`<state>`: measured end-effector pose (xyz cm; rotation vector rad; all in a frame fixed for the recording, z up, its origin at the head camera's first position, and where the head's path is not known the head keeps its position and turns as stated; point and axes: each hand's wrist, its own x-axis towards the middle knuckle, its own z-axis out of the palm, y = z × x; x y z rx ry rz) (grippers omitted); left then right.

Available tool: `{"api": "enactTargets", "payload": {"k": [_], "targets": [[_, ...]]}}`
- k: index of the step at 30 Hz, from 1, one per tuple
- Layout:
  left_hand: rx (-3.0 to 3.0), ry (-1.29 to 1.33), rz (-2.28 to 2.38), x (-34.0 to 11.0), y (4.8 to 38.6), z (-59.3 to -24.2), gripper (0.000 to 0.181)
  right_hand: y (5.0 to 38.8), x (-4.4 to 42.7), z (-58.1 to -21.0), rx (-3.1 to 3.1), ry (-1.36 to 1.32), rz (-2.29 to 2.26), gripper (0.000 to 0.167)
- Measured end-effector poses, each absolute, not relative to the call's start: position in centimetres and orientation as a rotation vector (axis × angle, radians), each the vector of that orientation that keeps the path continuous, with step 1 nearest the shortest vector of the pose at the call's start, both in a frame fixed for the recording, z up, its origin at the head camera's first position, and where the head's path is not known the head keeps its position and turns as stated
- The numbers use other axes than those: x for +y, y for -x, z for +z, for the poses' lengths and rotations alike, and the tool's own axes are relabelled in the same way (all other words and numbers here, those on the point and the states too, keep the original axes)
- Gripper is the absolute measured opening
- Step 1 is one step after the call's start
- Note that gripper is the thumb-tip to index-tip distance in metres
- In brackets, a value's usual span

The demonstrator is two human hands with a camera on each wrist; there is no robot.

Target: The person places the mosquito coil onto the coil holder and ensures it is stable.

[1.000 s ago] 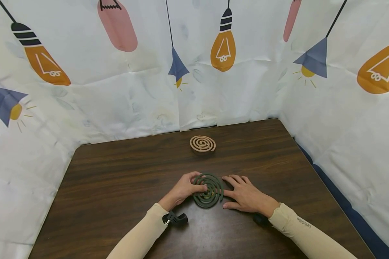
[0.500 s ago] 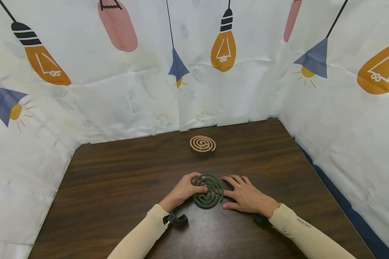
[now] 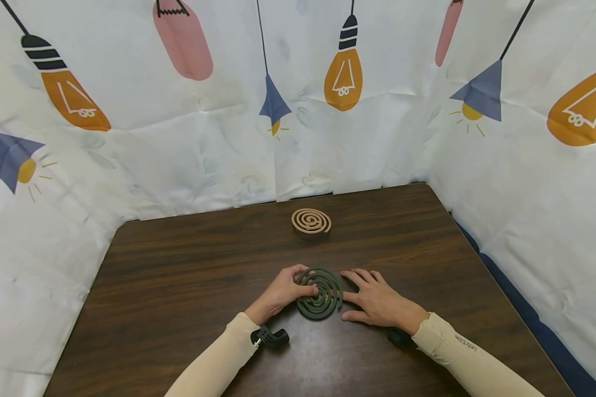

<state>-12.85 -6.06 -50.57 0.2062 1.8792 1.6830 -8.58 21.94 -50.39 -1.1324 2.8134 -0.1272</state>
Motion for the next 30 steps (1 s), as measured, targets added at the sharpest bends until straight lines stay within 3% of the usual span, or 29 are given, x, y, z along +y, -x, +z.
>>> {"api": "enactTargets", "payload": {"k": [30], "targets": [[1.975,-0.201,1.612,-6.26,12.94,-50.43,0.045,8.55,22.07,-49.92,2.796,1.083,-0.109,0.061]]}}
